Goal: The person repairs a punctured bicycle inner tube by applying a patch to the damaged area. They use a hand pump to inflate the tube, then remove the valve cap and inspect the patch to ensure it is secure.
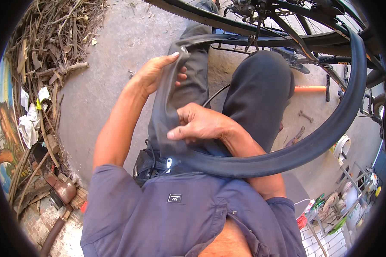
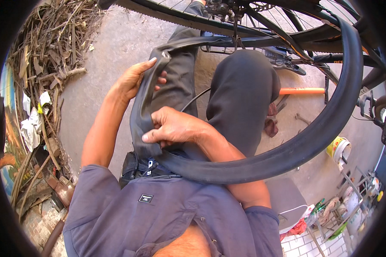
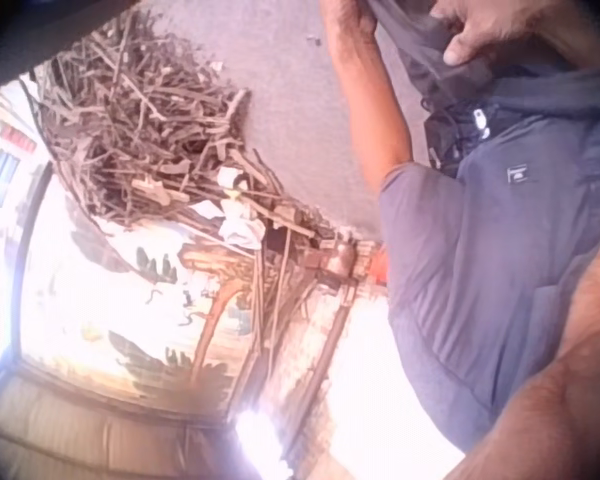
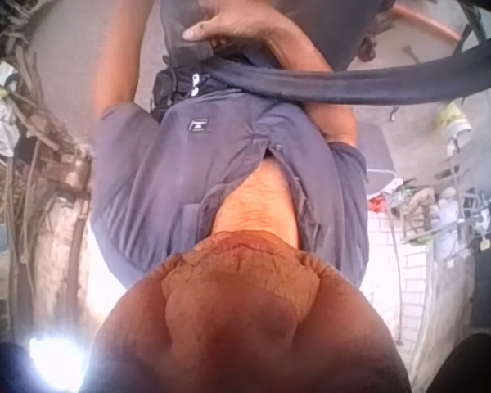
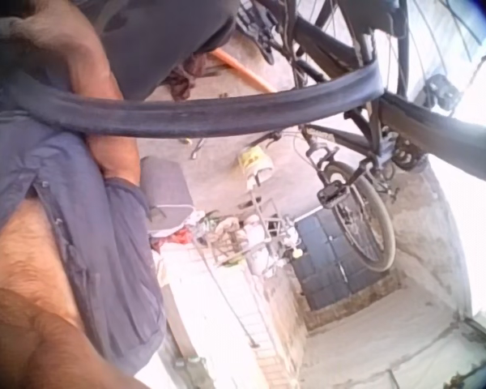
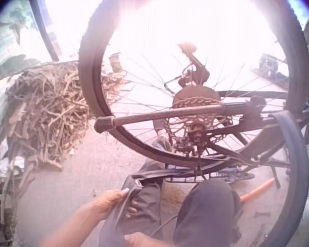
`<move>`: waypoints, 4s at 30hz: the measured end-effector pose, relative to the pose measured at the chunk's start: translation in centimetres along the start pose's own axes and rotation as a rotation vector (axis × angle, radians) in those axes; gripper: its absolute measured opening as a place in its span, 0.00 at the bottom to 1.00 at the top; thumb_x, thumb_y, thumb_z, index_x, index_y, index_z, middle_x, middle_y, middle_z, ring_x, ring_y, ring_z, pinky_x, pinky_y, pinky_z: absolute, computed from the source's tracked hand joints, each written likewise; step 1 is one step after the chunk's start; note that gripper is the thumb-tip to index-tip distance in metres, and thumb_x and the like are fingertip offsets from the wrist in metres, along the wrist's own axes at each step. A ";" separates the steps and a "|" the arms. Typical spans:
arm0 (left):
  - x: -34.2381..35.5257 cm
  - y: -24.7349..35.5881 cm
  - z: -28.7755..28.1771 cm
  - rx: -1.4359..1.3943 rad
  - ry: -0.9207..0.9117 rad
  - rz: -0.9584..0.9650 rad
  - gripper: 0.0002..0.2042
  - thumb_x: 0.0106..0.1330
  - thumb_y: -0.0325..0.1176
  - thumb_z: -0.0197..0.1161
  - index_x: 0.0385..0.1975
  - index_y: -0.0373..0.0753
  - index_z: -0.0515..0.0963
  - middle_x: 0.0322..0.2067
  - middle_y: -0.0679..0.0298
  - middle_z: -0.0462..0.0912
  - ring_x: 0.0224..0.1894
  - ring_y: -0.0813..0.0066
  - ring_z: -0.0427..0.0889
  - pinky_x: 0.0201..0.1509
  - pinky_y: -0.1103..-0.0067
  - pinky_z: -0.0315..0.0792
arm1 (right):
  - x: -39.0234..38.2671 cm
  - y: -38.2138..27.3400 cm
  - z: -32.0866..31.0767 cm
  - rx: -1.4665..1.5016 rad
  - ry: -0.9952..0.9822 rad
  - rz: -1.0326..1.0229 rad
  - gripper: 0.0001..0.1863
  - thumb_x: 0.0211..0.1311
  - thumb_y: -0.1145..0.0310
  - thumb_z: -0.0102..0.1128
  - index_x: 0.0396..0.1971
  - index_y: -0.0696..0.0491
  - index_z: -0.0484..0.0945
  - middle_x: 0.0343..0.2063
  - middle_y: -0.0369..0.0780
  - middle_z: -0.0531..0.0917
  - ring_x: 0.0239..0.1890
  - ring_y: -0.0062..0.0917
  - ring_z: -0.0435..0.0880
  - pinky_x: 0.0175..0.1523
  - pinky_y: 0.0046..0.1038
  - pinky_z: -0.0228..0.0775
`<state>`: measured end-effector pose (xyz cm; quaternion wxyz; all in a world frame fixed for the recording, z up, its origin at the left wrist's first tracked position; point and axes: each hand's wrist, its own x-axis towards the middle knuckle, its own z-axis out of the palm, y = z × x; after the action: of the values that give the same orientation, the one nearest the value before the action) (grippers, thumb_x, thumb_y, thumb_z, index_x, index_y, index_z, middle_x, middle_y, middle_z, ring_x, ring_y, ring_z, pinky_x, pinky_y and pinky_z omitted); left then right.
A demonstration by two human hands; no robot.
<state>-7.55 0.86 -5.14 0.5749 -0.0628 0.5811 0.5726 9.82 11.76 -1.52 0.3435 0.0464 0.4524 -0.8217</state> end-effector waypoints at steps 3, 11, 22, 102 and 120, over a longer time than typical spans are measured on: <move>1.4 0.4 1.2 0.127 0.043 0.004 0.13 0.61 0.36 0.63 0.39 0.34 0.75 0.31 0.62 0.81 0.29 0.70 0.83 0.29 0.76 0.80 | -0.3 0.5 0.2 -0.244 -0.031 0.043 0.15 0.54 0.63 0.65 0.21 0.60 0.75 0.14 0.35 0.74 0.17 0.16 0.73 0.23 0.21 0.64; -0.9 0.5 1.2 0.154 0.000 0.090 0.09 0.60 0.26 0.60 0.38 0.31 0.76 0.30 0.60 0.81 0.27 0.75 0.81 0.31 0.82 0.78 | -1.1 0.1 -0.9 0.105 0.202 0.045 0.18 0.62 0.57 0.56 0.29 0.60 0.79 0.22 0.41 0.82 0.20 0.17 0.77 0.25 0.18 0.70; -8.7 -0.1 3.9 0.051 -0.116 0.032 0.12 0.58 0.27 0.62 0.41 0.31 0.76 0.31 0.60 0.82 0.27 0.77 0.80 0.34 0.82 0.76 | 0.5 1.2 -2.7 0.648 0.348 -0.245 0.18 0.63 0.55 0.56 0.39 0.57 0.75 0.28 0.36 0.80 0.27 0.22 0.80 0.30 0.17 0.72; 1.9 2.8 4.5 0.588 -0.350 0.317 0.15 0.56 0.42 0.66 0.36 0.37 0.79 0.29 0.71 0.78 0.34 0.85 0.74 0.43 0.84 0.67 | 1.1 0.9 -7.5 0.572 0.678 -0.711 0.18 0.65 0.54 0.54 0.42 0.54 0.75 0.33 0.34 0.81 0.33 0.18 0.79 0.34 0.23 0.73; 0.1 1.2 6.5 0.567 -0.067 0.345 0.07 0.59 0.33 0.63 0.34 0.38 0.79 0.24 0.75 0.76 0.26 0.91 0.71 0.29 0.90 0.65 | 1.4 0.7 -7.4 0.646 0.813 -0.718 0.05 0.61 0.71 0.59 0.36 0.52 0.76 0.32 0.33 0.82 0.34 0.17 0.80 0.38 0.23 0.75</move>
<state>-4.54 6.12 -2.39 0.4829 0.2177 0.7001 0.4788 7.45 16.55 -6.93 -0.1844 0.3016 0.2631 -0.8977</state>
